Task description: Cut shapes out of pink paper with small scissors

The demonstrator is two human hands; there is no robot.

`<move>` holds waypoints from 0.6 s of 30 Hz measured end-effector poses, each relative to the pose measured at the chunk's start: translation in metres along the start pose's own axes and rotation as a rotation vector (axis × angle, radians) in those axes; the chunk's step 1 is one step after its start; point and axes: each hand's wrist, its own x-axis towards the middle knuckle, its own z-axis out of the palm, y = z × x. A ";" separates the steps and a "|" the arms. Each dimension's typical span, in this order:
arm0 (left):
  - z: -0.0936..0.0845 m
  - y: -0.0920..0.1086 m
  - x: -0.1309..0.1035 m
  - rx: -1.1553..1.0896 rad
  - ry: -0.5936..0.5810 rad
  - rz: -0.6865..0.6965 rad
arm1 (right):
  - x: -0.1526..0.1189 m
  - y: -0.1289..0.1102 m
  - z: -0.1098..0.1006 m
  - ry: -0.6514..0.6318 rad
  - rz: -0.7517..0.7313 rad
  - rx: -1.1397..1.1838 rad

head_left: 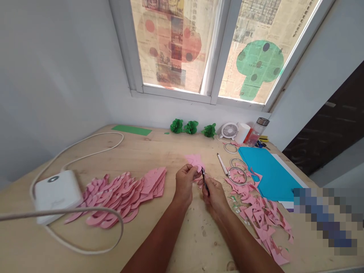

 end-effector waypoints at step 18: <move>-0.002 0.005 0.004 0.088 -0.010 0.010 | -0.001 -0.003 0.001 0.002 0.010 -0.038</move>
